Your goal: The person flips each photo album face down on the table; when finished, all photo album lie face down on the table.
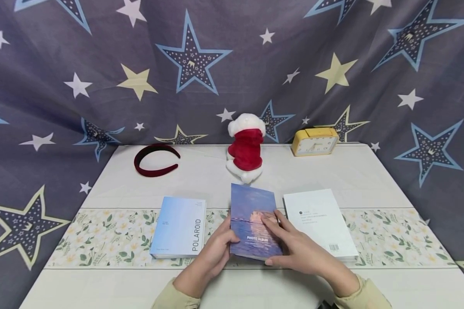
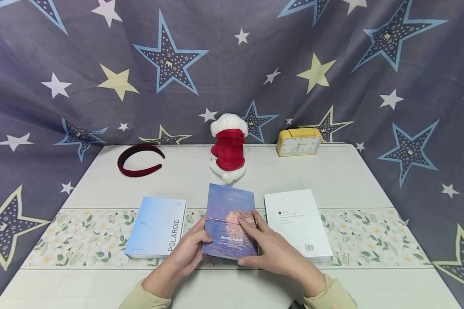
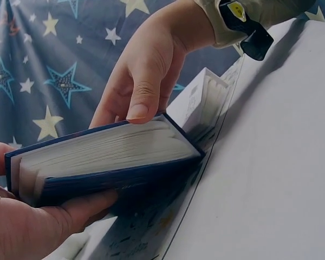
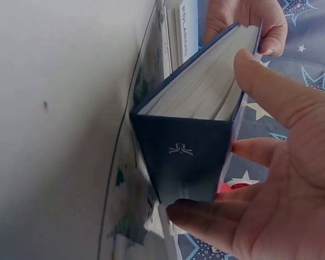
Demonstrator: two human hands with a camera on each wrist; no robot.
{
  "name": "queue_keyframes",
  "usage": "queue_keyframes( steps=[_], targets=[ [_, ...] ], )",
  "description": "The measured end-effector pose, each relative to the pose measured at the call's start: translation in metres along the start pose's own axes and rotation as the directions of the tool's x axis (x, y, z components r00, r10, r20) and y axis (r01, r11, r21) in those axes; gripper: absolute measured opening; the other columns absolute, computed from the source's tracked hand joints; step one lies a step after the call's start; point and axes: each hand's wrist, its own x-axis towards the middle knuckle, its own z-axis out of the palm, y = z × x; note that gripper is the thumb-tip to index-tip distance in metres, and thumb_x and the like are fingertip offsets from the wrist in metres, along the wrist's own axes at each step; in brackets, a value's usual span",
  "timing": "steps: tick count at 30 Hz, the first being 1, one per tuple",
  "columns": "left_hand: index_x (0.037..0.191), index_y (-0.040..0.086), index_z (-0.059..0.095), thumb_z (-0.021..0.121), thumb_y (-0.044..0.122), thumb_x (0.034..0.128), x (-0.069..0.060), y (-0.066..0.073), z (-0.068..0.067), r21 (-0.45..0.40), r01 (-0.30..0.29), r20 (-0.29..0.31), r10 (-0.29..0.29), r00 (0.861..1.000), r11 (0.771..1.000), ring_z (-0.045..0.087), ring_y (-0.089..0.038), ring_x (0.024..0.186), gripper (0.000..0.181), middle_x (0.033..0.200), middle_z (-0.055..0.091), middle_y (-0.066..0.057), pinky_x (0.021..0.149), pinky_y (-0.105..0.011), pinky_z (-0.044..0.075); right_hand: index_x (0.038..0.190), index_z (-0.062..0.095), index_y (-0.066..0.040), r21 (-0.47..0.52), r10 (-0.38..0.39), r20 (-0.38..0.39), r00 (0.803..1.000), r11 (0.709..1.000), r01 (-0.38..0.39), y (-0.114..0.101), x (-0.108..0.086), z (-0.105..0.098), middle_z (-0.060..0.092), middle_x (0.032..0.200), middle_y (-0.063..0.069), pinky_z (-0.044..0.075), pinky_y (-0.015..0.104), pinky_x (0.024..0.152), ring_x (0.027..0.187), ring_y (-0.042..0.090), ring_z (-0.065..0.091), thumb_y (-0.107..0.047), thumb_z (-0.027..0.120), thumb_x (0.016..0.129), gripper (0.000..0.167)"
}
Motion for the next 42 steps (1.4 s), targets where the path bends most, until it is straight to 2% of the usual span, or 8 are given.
queue_keyframes(
  steps=[3,6,10,14,17,21,28,42],
  targets=[
    [0.156,0.008,0.018,0.043,-0.004,0.075,0.0,0.0,-0.001,0.039,0.015,-0.023,-0.015,1.0,0.999,0.032,-0.028,0.131,0.086,0.154,0.029,-0.016,0.103,-0.03,0.03,0.155,0.028,-0.029,0.008,0.003,0.005,1.0,1.0,-0.003,0.0,0.0,0.0,0.008,0.162,0.018,0.038,0.059,0.101,0.136,0.047,0.033,-0.055,0.074,0.079,0.092],
    [0.155,0.007,0.019,0.046,-0.001,0.0776,0.001,-0.001,-0.002,0.084,0.029,-0.024,-0.027,0.999,0.996,0.038,-0.027,0.129,0.083,0.151,0.035,-0.016,0.105,-0.034,0.029,0.155,0.028,-0.027,0.026,0.026,0.012,1.0,0.999,-0.027,0.0,0.0,0.001,0.004,0.161,0.02,0.036,0.061,0.101,0.136,0.05,0.031,-0.055,0.074,0.079,0.093],
    [0.155,0.009,0.019,0.051,0.004,0.082,0.002,-0.004,-0.004,0.129,0.017,-0.021,-0.014,1.0,0.992,0.037,-0.03,0.133,0.08,0.151,0.034,-0.016,0.113,-0.045,0.021,0.156,0.026,-0.022,0.044,0.068,0.017,0.998,0.997,-0.069,0.0,0.0,0.002,0.004,0.159,0.027,0.035,0.063,0.101,0.134,0.054,0.03,-0.057,0.073,0.079,0.097],
    [0.156,0.011,0.017,0.056,0.005,0.0829,0.003,-0.007,-0.005,0.188,-0.03,-0.048,0.04,0.998,0.982,0.033,-0.033,0.136,0.083,0.153,0.032,-0.017,0.114,-0.051,0.017,0.157,0.023,-0.018,0.05,0.097,0.021,0.995,0.994,-0.098,0.0,0.001,0.004,0.01,0.156,0.031,0.034,0.064,0.101,0.134,0.053,0.031,-0.06,0.071,0.079,0.1],
    [0.155,0.012,0.019,0.06,0.004,0.0828,0.003,-0.009,-0.005,0.217,-0.049,-0.077,0.067,0.995,0.975,0.032,-0.033,0.138,0.084,0.153,0.033,-0.016,0.114,-0.051,0.017,0.157,0.023,-0.015,0.059,0.107,0.025,0.994,0.992,-0.109,0.0,0.002,0.005,0.013,0.156,0.031,0.033,0.063,0.103,0.136,0.051,0.03,-0.06,0.071,0.079,0.102],
    [0.154,0.011,0.022,0.062,0.003,0.0842,0.003,-0.01,-0.006,0.239,-0.046,-0.096,0.07,0.993,0.97,0.035,-0.034,0.137,0.081,0.151,0.037,-0.015,0.114,-0.051,0.02,0.156,0.025,-0.012,0.066,0.104,0.025,0.994,0.992,-0.105,0.0,0.002,0.005,0.015,0.156,0.03,0.032,0.062,0.104,0.138,0.048,0.029,-0.06,0.071,0.079,0.101],
    [0.156,0.012,0.017,0.062,0.0,0.084,0.002,-0.011,-0.006,0.257,-0.065,-0.09,0.09,0.992,0.964,0.031,-0.034,0.14,0.086,0.155,0.032,-0.015,0.115,-0.051,0.018,0.155,0.026,-0.011,0.062,0.1,0.021,0.995,0.993,-0.101,0.0,0.002,0.006,0.018,0.156,0.029,0.032,0.061,0.105,0.138,0.046,0.03,-0.057,0.072,0.08,0.1],
    [0.156,0.014,0.02,0.063,0.002,0.0851,0.003,-0.012,-0.006,0.29,-0.032,-0.126,0.071,0.989,0.956,0.032,-0.034,0.14,0.084,0.155,0.032,-0.014,0.114,-0.052,0.018,0.156,0.026,-0.013,0.054,0.108,0.023,0.994,0.993,-0.109,0.0,0.002,0.006,0.019,0.156,0.028,0.033,0.062,0.104,0.137,0.047,0.031,-0.058,0.071,0.08,0.099]
  ],
)
